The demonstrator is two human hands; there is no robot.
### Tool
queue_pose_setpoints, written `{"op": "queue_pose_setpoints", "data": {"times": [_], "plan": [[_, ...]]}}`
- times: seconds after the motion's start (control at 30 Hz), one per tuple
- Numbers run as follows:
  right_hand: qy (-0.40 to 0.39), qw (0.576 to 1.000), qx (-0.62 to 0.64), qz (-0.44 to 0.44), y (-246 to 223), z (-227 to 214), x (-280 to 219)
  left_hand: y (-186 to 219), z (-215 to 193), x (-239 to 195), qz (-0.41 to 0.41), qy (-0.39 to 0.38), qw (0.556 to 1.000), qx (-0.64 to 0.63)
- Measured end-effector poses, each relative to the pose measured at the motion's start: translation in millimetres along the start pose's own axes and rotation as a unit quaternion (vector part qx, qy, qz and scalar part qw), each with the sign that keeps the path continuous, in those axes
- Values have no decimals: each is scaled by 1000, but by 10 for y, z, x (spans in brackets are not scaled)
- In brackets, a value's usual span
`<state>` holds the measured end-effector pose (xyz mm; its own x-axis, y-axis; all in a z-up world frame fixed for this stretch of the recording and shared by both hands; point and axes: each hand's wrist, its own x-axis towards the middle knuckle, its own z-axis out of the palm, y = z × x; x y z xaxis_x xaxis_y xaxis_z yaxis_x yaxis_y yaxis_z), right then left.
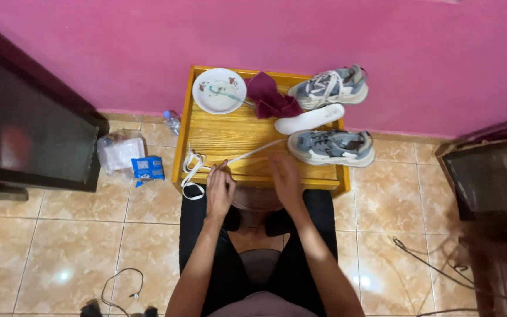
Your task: The person sits cross-legged and uses a toothbrush to scrub a white shoelace on a small wooden table. They then pick up a gray sneaker and scrub its upper and sole with the toothbrush, turning the shoe to clean different areas.
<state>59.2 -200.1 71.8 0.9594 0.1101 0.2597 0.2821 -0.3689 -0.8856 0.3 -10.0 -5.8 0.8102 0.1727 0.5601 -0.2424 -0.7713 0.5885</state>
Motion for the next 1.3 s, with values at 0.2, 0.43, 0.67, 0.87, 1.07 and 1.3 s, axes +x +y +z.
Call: {"op": "queue_pose_setpoints", "data": {"times": [0.2, 0.43, 0.67, 0.87, 1.07, 1.3], "plan": [[78, 982, -99, 141, 549, -959, -1229, -186, 141, -75, -36, -10, 999, 1], [109, 977, -105, 147, 732, -1154, -1343, -124, 47, -120, -115, -52, 992, -19], [93, 980, -115, 136, 568, -1158, -1283, 191, -249, -21, -204, -137, 969, -7], [288, 945, -2, 159, 472, -1504, -633, 177, -204, 37, -225, -135, 965, 5], [170, 967, -6, 187, 130, -1971, 516, 190, -189, 66, -245, -138, 959, -6], [-109, 904, -285, 299, 705, -1955, 817, 356, 17, 15, -294, -36, 954, -53]]}}
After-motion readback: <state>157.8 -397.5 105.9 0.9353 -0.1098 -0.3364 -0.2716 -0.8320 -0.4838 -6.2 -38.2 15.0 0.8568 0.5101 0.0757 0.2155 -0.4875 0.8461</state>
